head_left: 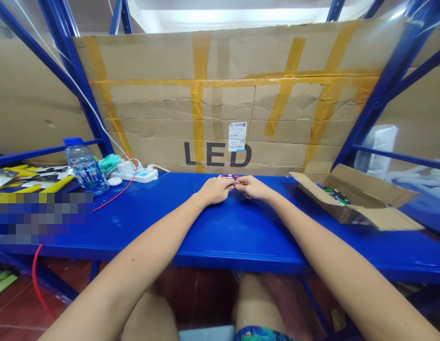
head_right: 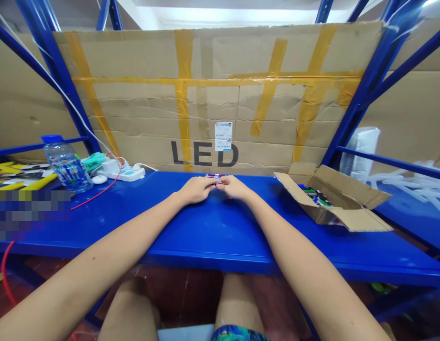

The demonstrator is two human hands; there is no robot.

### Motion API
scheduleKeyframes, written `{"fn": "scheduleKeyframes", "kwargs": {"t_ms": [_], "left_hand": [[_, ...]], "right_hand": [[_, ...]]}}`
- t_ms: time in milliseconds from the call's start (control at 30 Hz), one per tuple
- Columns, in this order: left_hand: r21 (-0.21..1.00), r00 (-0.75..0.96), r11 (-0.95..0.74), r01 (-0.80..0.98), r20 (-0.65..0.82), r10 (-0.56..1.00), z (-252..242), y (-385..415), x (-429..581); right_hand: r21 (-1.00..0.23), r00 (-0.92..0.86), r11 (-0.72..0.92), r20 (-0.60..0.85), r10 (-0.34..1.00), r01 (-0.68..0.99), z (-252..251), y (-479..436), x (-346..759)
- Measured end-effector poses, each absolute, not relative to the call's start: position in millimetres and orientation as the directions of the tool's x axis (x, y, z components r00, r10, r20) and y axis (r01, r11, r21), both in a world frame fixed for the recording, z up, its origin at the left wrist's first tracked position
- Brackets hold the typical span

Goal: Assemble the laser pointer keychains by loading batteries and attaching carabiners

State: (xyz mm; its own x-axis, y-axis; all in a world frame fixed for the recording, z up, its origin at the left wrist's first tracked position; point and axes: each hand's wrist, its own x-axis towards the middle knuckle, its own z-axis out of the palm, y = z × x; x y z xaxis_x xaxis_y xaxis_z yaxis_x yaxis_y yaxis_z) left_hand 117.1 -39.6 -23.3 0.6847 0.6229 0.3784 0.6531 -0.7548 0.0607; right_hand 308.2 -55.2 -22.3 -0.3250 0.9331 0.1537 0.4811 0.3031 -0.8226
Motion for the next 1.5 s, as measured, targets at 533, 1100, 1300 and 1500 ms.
{"fn": "scheduleKeyframes", "kwargs": {"t_ms": [533,1100,1300,1500], "left_hand": [[0.479,0.643,-0.704,0.525,0.318,0.696,-30.6,-25.1,117.4],[0.888,0.559,-0.235,0.394,-0.029,0.829,-13.0,-32.0,112.9],[0.197,0.653,-0.706,0.680,0.276,0.706,-17.0,-33.5,107.1],[-0.092,0.802,-0.810,0.580,0.242,0.546,-14.3,-28.8,115.4]], "right_hand": [[-0.444,-0.410,0.596,0.449,0.794,0.668,-36.4,-44.7,304.8],[-0.352,-0.367,0.567,0.495,0.788,0.744,-17.1,-59.7,304.7],[-0.377,-0.337,0.457,0.342,0.877,0.806,-18.8,-48.3,328.5],[-0.385,-0.357,0.446,0.282,0.890,0.808,-20.0,-44.6,325.1]]}}
